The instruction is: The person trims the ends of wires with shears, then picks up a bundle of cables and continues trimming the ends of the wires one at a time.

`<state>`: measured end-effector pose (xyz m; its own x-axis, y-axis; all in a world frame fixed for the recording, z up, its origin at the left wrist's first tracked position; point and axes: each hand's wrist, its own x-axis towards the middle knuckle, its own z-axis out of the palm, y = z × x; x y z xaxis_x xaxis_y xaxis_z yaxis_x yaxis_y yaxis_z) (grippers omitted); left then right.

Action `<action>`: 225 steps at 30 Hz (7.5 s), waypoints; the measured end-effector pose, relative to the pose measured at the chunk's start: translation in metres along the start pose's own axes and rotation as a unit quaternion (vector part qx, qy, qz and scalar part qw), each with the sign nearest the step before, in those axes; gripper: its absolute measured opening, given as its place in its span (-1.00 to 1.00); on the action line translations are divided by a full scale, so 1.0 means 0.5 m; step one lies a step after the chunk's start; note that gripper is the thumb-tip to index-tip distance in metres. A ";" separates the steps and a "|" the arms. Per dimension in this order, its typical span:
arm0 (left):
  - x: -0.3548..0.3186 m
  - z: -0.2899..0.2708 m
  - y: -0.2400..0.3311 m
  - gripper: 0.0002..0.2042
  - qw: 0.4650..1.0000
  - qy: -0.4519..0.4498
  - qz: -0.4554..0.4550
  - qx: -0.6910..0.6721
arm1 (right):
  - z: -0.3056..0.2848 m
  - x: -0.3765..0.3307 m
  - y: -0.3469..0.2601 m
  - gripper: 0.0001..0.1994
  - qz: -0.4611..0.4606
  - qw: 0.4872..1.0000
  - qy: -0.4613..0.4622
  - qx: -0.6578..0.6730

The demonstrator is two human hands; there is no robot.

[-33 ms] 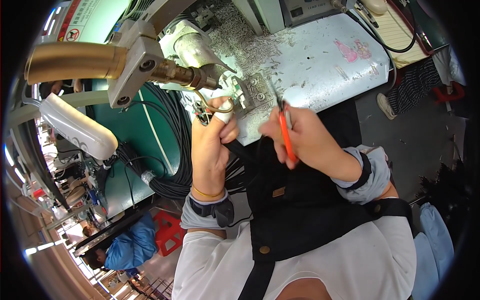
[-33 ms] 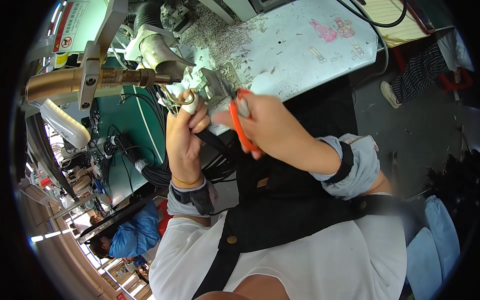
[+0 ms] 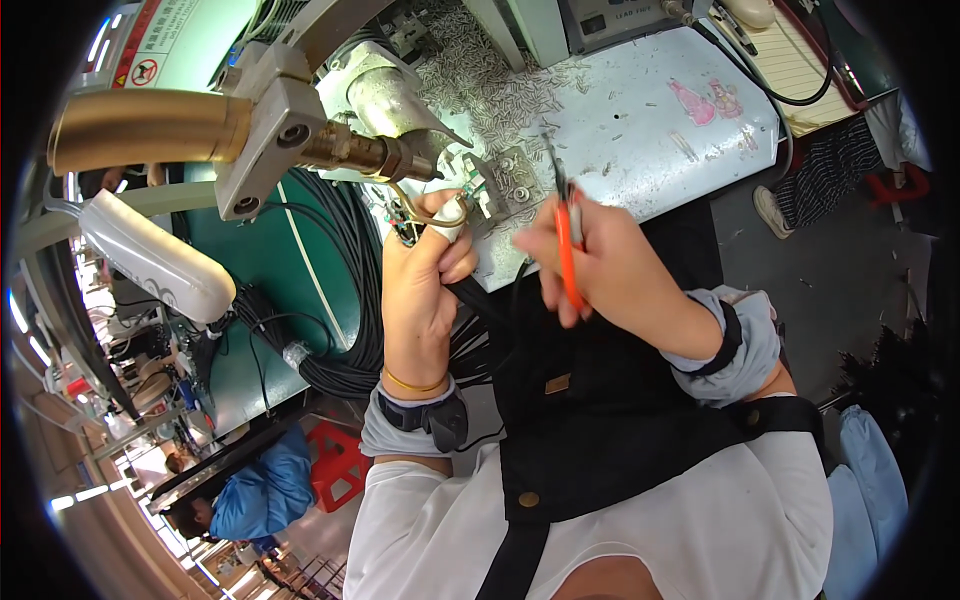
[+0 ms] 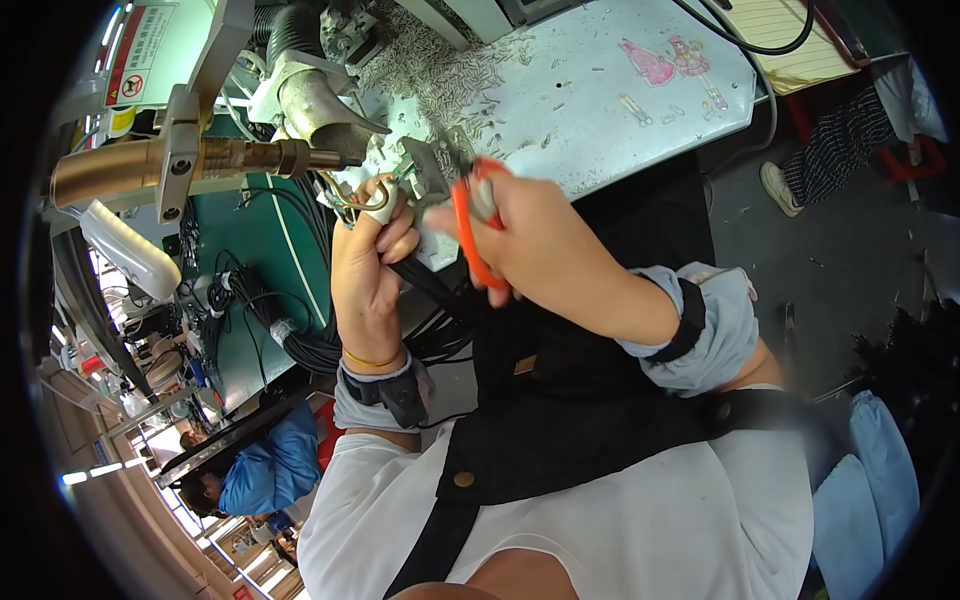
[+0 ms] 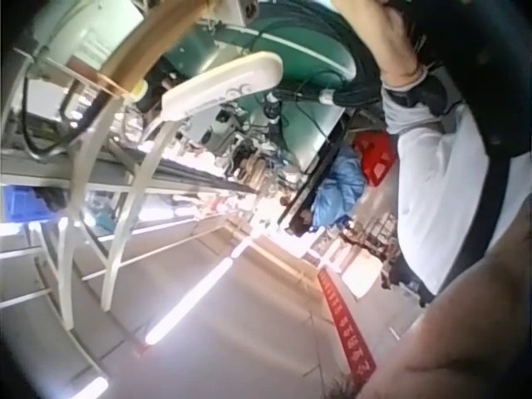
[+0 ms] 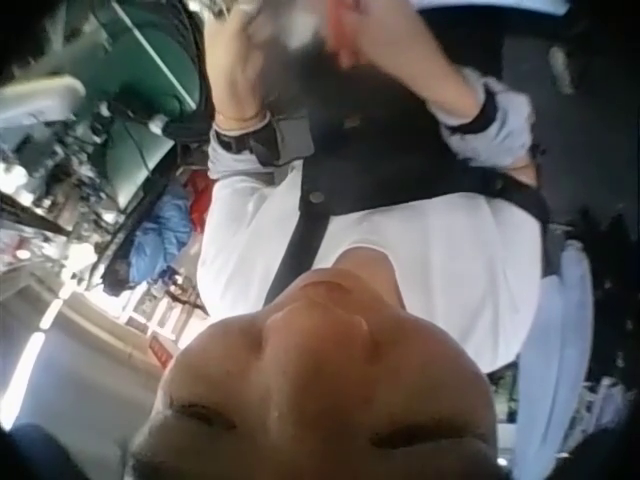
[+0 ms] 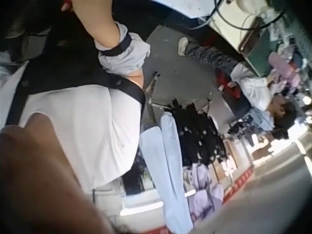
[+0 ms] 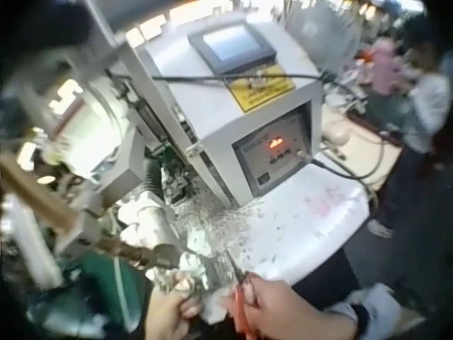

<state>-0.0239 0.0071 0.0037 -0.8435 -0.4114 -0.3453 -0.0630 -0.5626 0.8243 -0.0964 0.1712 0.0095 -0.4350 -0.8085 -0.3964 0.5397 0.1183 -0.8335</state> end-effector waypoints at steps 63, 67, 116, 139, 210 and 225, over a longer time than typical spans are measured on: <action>-0.101 0.010 -0.033 -0.78 0.980 -0.167 -0.083 0.066 | -0.019 -0.009 0.009 -0.80 -0.162 0.987 -0.004 0.004; -0.127 0.059 -0.031 -0.79 0.937 -0.039 0.081 0.337 | -0.013 0.011 0.036 -0.70 -0.290 0.908 0.139 -0.267; -0.130 0.049 -0.053 -0.82 0.935 0.072 0.206 0.279 | 0.040 0.011 0.083 -0.92 -0.316 0.944 0.048 0.084; -0.126 0.040 -0.028 -0.88 0.970 0.091 0.115 0.193 | 0.007 -0.013 0.091 -0.67 -0.258 0.856 0.099 -0.437; -0.111 0.013 -0.011 -0.84 0.997 -0.007 -0.049 0.065 | -0.010 0.002 0.028 -0.88 -0.455 0.752 0.070 -0.472; -0.124 0.025 -0.045 -0.88 0.903 -0.009 0.227 0.364 | 0.001 -0.011 0.056 -0.83 -0.467 0.746 0.082 -0.468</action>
<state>0.0232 0.0541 0.0121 -0.8784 -0.4662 0.1051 -0.0361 0.2841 0.9581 -0.0785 0.1787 -0.0113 -0.4301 -0.7172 0.5483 -0.7602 -0.0398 -0.6485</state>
